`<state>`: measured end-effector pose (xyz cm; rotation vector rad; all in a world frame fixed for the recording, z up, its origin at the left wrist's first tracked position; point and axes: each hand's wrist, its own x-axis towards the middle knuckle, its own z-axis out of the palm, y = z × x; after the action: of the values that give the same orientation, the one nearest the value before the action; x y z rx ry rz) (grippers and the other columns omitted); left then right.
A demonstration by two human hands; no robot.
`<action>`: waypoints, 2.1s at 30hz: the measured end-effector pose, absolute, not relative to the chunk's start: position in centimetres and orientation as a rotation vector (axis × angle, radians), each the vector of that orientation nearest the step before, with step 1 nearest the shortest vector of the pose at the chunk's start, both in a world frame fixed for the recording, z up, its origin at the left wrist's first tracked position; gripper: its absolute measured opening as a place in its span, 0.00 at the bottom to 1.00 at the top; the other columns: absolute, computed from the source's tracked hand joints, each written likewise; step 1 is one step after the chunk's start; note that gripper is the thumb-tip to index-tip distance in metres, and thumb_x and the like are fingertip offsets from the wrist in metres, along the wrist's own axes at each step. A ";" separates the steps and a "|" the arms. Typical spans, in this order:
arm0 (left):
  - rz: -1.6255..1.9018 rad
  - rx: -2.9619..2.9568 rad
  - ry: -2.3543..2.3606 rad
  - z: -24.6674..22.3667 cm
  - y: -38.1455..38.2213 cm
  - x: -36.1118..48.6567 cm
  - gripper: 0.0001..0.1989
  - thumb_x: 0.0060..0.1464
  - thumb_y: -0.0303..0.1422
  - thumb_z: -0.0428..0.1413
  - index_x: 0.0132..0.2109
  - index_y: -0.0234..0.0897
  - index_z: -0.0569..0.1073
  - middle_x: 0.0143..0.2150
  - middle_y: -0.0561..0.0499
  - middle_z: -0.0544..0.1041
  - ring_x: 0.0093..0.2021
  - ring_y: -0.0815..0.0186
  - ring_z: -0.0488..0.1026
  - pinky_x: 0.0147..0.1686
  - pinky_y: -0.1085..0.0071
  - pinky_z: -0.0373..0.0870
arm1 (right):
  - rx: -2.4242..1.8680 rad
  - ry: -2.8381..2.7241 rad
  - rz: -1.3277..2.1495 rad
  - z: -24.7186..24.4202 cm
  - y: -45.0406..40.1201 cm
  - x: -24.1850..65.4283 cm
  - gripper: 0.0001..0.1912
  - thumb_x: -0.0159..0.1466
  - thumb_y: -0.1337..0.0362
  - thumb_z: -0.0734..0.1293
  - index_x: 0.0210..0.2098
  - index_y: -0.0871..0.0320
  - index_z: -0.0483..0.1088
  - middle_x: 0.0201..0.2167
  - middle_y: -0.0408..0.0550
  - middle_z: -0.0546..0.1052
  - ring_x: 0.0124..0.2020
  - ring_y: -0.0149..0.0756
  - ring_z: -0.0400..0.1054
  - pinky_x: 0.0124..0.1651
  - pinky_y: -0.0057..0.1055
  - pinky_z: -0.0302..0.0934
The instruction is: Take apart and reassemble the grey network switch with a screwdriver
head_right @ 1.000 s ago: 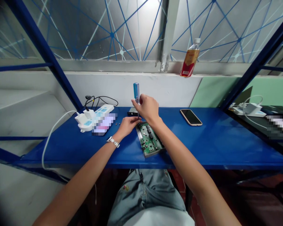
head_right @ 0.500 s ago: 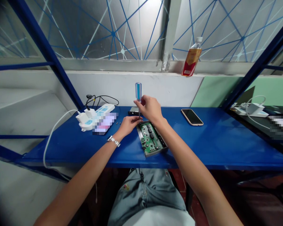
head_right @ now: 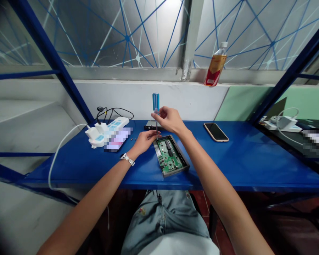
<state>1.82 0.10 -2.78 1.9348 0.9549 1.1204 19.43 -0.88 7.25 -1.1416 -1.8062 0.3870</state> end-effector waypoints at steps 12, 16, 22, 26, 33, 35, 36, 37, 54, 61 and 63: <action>1.113 2.008 0.995 -2.2 -0.4 1.9 0.10 0.63 0.33 0.58 0.47 0.35 0.81 0.43 0.44 0.85 0.44 0.58 0.82 0.46 0.66 0.76 | -1.358 -1.715 -0.062 6.5 -1.2 17.6 0.22 0.65 0.46 0.68 0.24 0.54 0.63 0.19 0.45 0.67 0.24 0.37 0.62 0.30 0.33 0.50; 1.118 1.999 0.974 -2.3 -0.4 2.0 0.10 0.63 0.33 0.57 0.48 0.35 0.80 0.46 0.43 0.85 0.44 0.60 0.82 0.45 0.67 0.76 | -1.268 -1.768 0.078 6.5 -1.1 18.3 0.21 0.65 0.46 0.67 0.26 0.54 0.64 0.21 0.44 0.69 0.25 0.34 0.62 0.30 0.33 0.52; 1.117 1.940 0.885 -2.5 -0.2 2.1 0.13 0.65 0.32 0.55 0.52 0.35 0.78 0.48 0.41 0.84 0.52 0.57 0.81 0.51 0.64 0.75 | -1.096 -1.879 0.508 7.1 -0.2 19.8 0.20 0.65 0.46 0.67 0.32 0.58 0.72 0.31 0.50 0.79 0.34 0.38 0.71 0.35 0.35 0.64; 1.135 1.915 0.886 -2.6 -0.1 2.1 0.12 0.64 0.32 0.56 0.50 0.35 0.79 0.46 0.42 0.85 0.51 0.56 0.82 0.52 0.63 0.76 | -0.995 -1.872 0.868 7.7 0.0 20.2 0.20 0.65 0.46 0.68 0.40 0.58 0.76 0.40 0.54 0.81 0.39 0.41 0.74 0.35 0.35 0.70; 1.148 1.876 0.887 -2.6 -0.1 2.1 0.09 0.63 0.31 0.56 0.47 0.33 0.78 0.44 0.41 0.85 0.49 0.57 0.83 0.52 0.63 0.76 | -1.219 -1.664 0.329 7.0 -0.4 19.2 0.21 0.58 0.45 0.75 0.29 0.56 0.69 0.25 0.45 0.74 0.28 0.35 0.67 0.33 0.35 0.62; 1.148 1.879 0.892 -2.6 -0.1 2.1 0.09 0.63 0.31 0.56 0.47 0.33 0.77 0.44 0.40 0.85 0.48 0.57 0.83 0.52 0.63 0.76 | -1.225 -1.659 0.256 6.8 -0.4 19.0 0.21 0.59 0.46 0.74 0.26 0.56 0.67 0.24 0.45 0.74 0.28 0.34 0.67 0.34 0.35 0.61; 1.147 1.884 0.897 -2.7 0.0 2.1 0.09 0.63 0.31 0.56 0.47 0.33 0.77 0.44 0.40 0.85 0.48 0.57 0.83 0.52 0.63 0.76 | -1.217 -1.675 0.238 6.8 -0.5 19.0 0.20 0.60 0.47 0.73 0.26 0.56 0.67 0.25 0.46 0.74 0.29 0.35 0.67 0.35 0.35 0.61; 1.148 1.887 0.901 -2.7 0.0 2.1 0.09 0.63 0.32 0.56 0.47 0.33 0.77 0.43 0.40 0.85 0.48 0.57 0.83 0.51 0.63 0.76 | -1.210 -1.693 0.222 6.8 -0.5 19.0 0.20 0.61 0.48 0.72 0.26 0.56 0.68 0.26 0.47 0.75 0.30 0.36 0.69 0.36 0.35 0.61; 1.168 1.901 0.925 -2.9 0.2 2.1 0.10 0.63 0.31 0.56 0.47 0.34 0.79 0.43 0.43 0.85 0.47 0.57 0.83 0.52 0.62 0.77 | -0.973 -1.657 0.542 5.8 0.0 18.9 0.17 0.60 0.51 0.72 0.36 0.58 0.73 0.32 0.49 0.79 0.37 0.39 0.73 0.40 0.36 0.68; 1.171 1.947 0.917 -3.0 0.3 2.1 0.10 0.62 0.29 0.55 0.47 0.34 0.79 0.44 0.44 0.85 0.47 0.58 0.83 0.51 0.63 0.78 | -0.945 -1.600 0.730 3.7 -0.2 19.1 0.21 0.53 0.52 0.77 0.38 0.58 0.71 0.30 0.45 0.78 0.32 0.36 0.72 0.34 0.32 0.67; 1.166 1.968 0.918 -2.9 0.2 2.1 0.11 0.62 0.28 0.55 0.47 0.35 0.79 0.44 0.45 0.85 0.46 0.59 0.83 0.51 0.64 0.78 | -0.962 -1.562 0.787 2.8 -0.3 18.9 0.19 0.53 0.51 0.77 0.31 0.58 0.70 0.25 0.44 0.75 0.27 0.33 0.70 0.30 0.31 0.65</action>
<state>2.06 0.21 -2.87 1.9678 0.9184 1.1661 18.93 -0.27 2.80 -0.9622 -1.5621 0.7873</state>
